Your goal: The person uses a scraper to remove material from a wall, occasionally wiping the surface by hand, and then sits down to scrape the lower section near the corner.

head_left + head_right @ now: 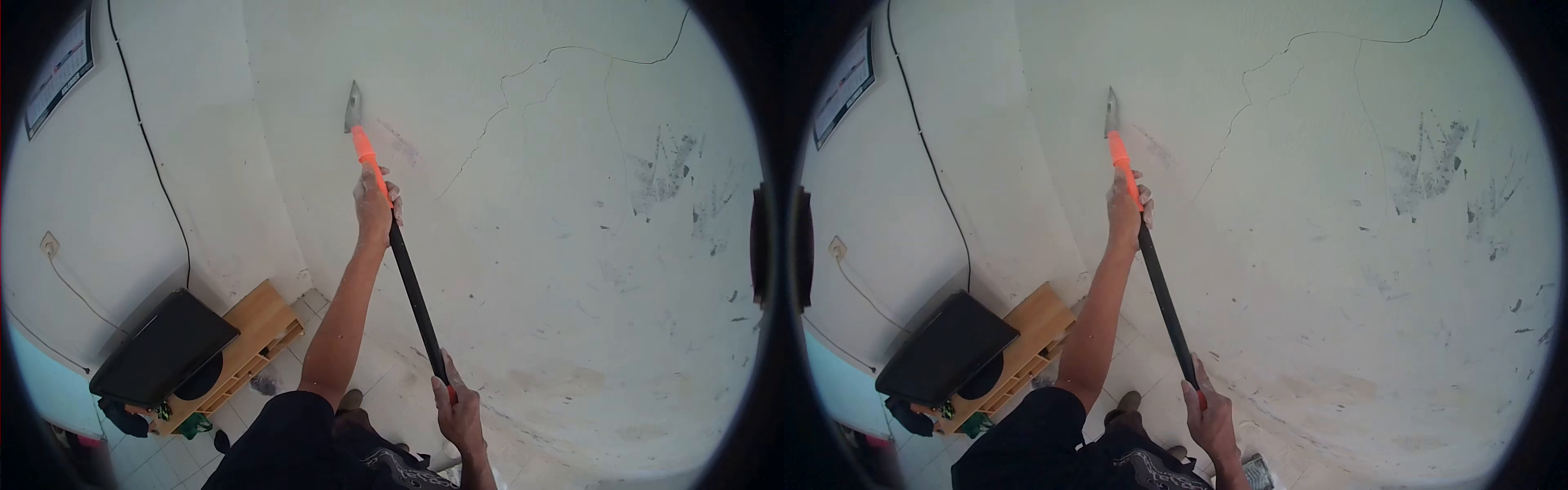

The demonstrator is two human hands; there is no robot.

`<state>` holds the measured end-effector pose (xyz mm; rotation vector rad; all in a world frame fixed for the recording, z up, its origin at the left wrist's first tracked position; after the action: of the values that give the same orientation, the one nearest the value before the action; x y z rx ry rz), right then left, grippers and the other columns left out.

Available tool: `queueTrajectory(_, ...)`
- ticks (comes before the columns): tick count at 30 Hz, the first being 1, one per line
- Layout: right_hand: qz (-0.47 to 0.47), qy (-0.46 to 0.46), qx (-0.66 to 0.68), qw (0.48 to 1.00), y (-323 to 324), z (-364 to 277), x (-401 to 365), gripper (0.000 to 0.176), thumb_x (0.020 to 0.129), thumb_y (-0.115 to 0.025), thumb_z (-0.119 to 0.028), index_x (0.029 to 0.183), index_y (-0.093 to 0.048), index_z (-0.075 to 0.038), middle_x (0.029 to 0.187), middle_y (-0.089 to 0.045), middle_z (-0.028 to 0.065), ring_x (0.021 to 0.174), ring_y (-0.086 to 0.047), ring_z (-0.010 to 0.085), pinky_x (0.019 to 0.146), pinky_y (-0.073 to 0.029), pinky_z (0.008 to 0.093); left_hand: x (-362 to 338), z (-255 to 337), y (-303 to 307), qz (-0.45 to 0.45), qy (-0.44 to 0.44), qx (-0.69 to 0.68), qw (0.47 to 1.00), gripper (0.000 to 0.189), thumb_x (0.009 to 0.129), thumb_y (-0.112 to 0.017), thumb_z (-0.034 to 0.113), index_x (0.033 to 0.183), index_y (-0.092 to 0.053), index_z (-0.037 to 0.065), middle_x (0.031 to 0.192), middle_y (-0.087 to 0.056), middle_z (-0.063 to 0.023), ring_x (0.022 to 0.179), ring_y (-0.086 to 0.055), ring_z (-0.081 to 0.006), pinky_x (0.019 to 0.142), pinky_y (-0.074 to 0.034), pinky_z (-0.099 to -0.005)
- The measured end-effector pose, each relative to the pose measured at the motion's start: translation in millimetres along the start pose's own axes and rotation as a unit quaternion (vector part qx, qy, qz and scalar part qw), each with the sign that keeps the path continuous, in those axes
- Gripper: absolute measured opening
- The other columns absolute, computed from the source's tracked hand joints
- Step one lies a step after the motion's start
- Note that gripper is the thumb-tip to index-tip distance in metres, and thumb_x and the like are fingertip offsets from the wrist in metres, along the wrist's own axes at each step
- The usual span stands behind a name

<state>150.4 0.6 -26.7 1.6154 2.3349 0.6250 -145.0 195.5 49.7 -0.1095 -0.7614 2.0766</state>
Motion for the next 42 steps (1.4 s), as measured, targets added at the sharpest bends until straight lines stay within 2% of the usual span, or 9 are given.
queueTrajectory(7, 0.007, -0.055, 0.012, 0.998, 28.6, 97.7, -57.2, 0.051, 0.103, -0.06, -0.021, 0.149, -0.051, 0.0, 0.061, -0.047, -0.0037, 0.057, -0.045, 0.007, 0.055, -0.04, 0.026, -82.7, -62.3, -19.2, 0.015, 0.029, 0.021, 0.999, 0.05, 0.11, -0.029, 0.05, 0.114, -0.044, 0.003, 0.061, -0.044, -0.0012, 0.035, -0.042, -0.0117, 0.031, -0.036, -0.028)
queueTrajectory(10, 0.028, -0.093, 0.008, 0.995, 43.5, 134.1, -97.0, 0.048, 0.101, -0.062, -0.02, 0.144, -0.056, -0.001, 0.059, -0.05, 0.0083, 0.058, -0.048, 0.0084, 0.057, -0.045, 0.0291, -130.4, -96.5, -30.9, -0.01, 0.045, 0.0, 0.999, 0.052, 0.11, -0.028, 0.052, 0.113, -0.044, 0.003, 0.062, -0.043, -0.0012, 0.035, -0.042, -0.0113, 0.031, -0.035, -0.028)
queueTrajectory(13, 0.038, -0.103, -0.015, 0.994, 49.7, 156.4, -132.0, 0.05, 0.102, -0.059, -0.024, 0.144, -0.055, 0.004, 0.059, -0.047, -0.005, 0.054, -0.045, 0.0051, 0.051, -0.035, 0.025, -173.6, -115.9, -41.5, -0.024, 0.076, -0.005, 0.997, 0.053, 0.109, -0.028, 0.054, 0.113, -0.044, 0.004, 0.063, -0.043, -0.0008, 0.035, -0.041, -0.011, 0.03, -0.035, -0.0279)
queueTrajectory(17, 0.031, -0.093, -0.121, 0.988, 49.8, 194.8, -155.6, 0.046, 0.104, -0.058, -0.022, 0.145, -0.055, 0.0, 0.068, -0.052, 0.0049, 0.059, -0.042, 0.014, 0.051, -0.037, 0.0336, -180.9, -116.0, -46.5, -0.034, 0.091, 0.0, 0.995, 0.055, 0.109, -0.029, 0.056, 0.111, -0.044, 0.003, 0.063, -0.041, -0.0003, 0.034, -0.04, -0.0106, 0.03, -0.035, -0.0276)
queueTrajectory(21, 0.057, -0.085, -0.031, 0.994, 36.0, 133.7, -121.7, 0.047, 0.1, -0.061, -0.017, 0.139, -0.057, 0.007, 0.057, -0.048, -0.0012, 0.052, -0.047, 0.0068, 0.049, -0.036, 0.0258, -155.3, -98.0, -37.8, -0.037, 0.077, 0.031, 0.996, 0.053, 0.109, -0.029, 0.057, 0.112, -0.042, 0.005, 0.063, -0.042, 0.0, 0.035, -0.04, -0.0102, 0.031, -0.037, -0.0263)
queueTrajectory(25, 0.057, -0.019, -0.109, 0.992, 13.4, 123.8, -109.6, 0.045, 0.103, -0.059, -0.022, 0.142, -0.057, 0.001, 0.084, -0.07, 0.0228, 0.058, -0.049, 0.025, 0.056, -0.044, 0.0407, -135.8, -84.3, -27.9, -0.046, 0.082, 0.045, 0.995, 0.053, 0.109, -0.028, 0.057, 0.111, -0.042, 0.006, 0.063, -0.042, 0.0003, 0.035, -0.04, -0.01, 0.031, -0.037, -0.0257)
queueTrajectory(31, 0.088, -0.004, -0.087, 0.992, 0.7, 115.0, -88.8, 0.048, 0.099, -0.061, -0.013, 0.142, -0.055, 0.006, 0.056, -0.045, 0.0039, 0.051, -0.045, 0.0089, 0.05, -0.037, 0.0275, -117.1, -81.0, -17.3, -0.054, 0.079, 0.059, 0.994, 0.056, 0.107, -0.031, 0.06, 0.112, -0.043, 0.005, 0.063, -0.042, 0.0003, 0.037, -0.042, -0.0101, 0.032, -0.037, -0.0257)
queueTrajectory(33, 0.032, -0.104, -0.068, 0.992, -0.8, 88.5, -53.8, 0.048, 0.101, -0.063, -0.02, 0.145, -0.055, -0.001, 0.059, -0.055, 0.0138, 0.054, -0.054, 0.0132, 0.056, -0.047, 0.0321, -79.7, -63.9, -4.5, -0.006, 0.031, 0.045, 0.998, 0.055, 0.109, -0.031, 0.056, 0.111, -0.044, 0.003, 0.061, -0.043, -0.0007, 0.036, -0.042, -0.0097, 0.03, -0.036, -0.027)
queueTrajectory(42, -0.001, -0.039, -0.057, 0.998, -40.8, 27.0, 18.6, 0.046, 0.101, -0.062, -0.018, 0.144, -0.055, -0.004, 0.065, -0.06, 0.0242, 0.061, -0.068, 0.0371, 0.057, -0.051, 0.0407, 10.6, -25.9, 42.1, 0.025, 0.008, 0.038, 0.999, 0.054, 0.108, -0.033, 0.057, 0.109, -0.046, 0.004, 0.06, -0.044, -0.0005, 0.036, -0.042, -0.0112, 0.031, -0.038, -0.027)
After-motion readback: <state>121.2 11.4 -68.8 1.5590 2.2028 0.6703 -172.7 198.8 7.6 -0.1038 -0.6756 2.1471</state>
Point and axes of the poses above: each hand's wrist, its own x-axis towards the middle knuckle, its own y-axis out of the back of the hand, z = x × y, the point moved 7 cm from there along x, towards the middle knuckle
